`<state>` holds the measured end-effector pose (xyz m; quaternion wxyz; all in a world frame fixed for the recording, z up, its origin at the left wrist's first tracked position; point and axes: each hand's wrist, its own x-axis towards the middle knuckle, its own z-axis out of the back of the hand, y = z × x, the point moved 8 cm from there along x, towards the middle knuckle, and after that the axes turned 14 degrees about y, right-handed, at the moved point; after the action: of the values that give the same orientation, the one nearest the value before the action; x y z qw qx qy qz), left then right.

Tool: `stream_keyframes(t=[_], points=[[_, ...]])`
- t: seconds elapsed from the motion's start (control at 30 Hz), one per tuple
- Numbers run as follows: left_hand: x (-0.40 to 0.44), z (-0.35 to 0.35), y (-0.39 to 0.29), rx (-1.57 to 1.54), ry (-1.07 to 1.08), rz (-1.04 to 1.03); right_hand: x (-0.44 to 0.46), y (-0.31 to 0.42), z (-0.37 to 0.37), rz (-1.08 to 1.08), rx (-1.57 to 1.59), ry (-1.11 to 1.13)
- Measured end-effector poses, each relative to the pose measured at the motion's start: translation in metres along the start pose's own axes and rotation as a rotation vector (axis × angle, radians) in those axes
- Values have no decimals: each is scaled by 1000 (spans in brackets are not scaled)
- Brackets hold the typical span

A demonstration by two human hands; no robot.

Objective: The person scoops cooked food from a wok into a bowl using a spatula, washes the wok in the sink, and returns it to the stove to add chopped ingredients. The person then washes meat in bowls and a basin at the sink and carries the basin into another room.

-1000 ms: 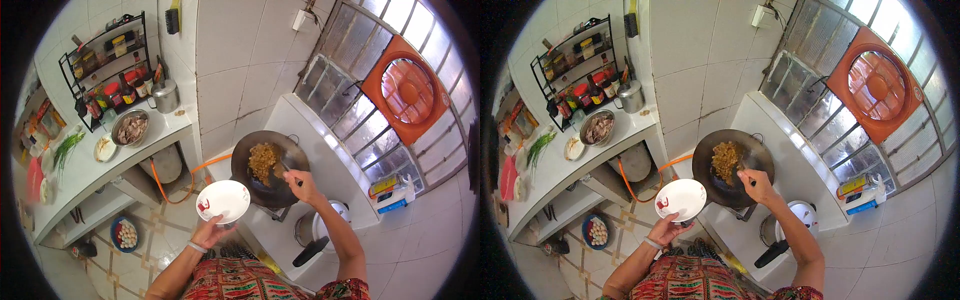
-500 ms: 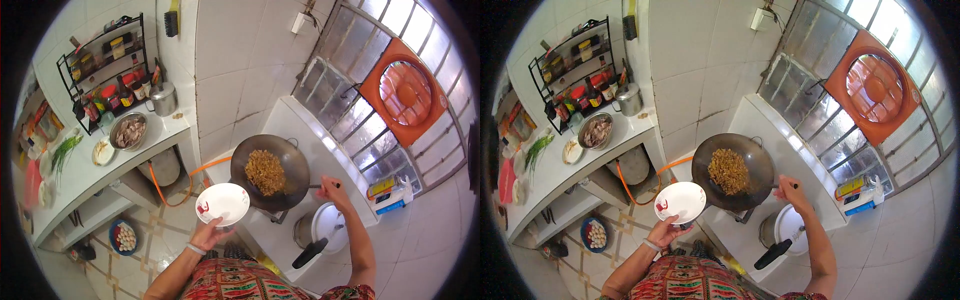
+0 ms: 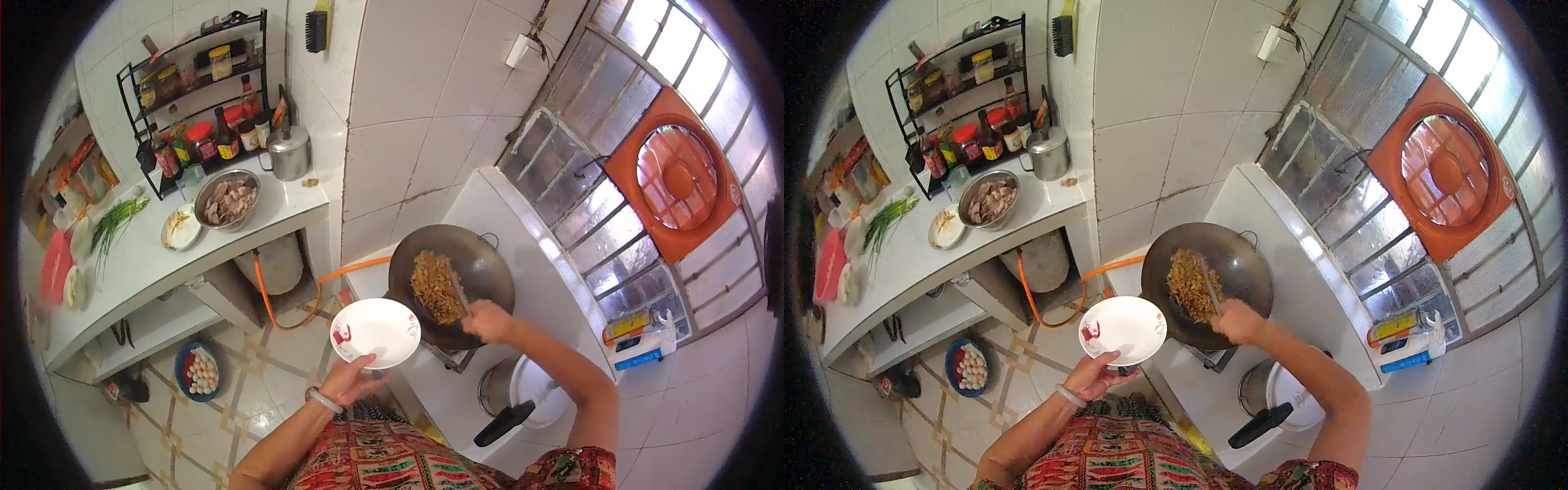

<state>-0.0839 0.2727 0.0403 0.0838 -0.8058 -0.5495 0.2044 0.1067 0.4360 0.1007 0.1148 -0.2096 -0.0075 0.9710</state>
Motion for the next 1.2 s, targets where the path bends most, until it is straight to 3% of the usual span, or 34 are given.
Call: stream_keyframes(t=[0.07,0.17,0.27,0.33,0.4,0.5,0.6,0.8,0.9,0.97,1.07,1.17,1.2], points=[[0,-1,1,1,3,-3,-6,30,-16,-14,-176,120],[1,0,0,17,20,-12,-20,44,9,-15,-113,182],[0,-1,-2,24,34,-2,-25,14,43,-54,308,-107],[0,-2,-2,15,47,1,-35,-12,59,-293,849,-485],[1,-5,-5,4,74,-17,-48,-35,30,-500,1406,-798],[1,-1,-5,38,60,3,-60,-21,-62,-604,2146,-936],[1,-7,-9,37,89,4,-100,-16,-71,-755,1971,-874],[3,0,-7,-15,80,35,-141,2,4,-757,2140,-706],[4,3,-4,-17,77,35,-98,5,-23,-787,2239,-785],[3,3,-3,-17,88,30,-56,-8,-48,-663,2256,-1136],[0,-6,-8,31,40,43,-36,-33,-48,-510,2216,-1171],[1,-3,-9,30,34,39,-71,-41,-42,-579,2228,-1174],[2,-1,-8,15,45,33,-90,-42,-31,-663,2147,-1081]])
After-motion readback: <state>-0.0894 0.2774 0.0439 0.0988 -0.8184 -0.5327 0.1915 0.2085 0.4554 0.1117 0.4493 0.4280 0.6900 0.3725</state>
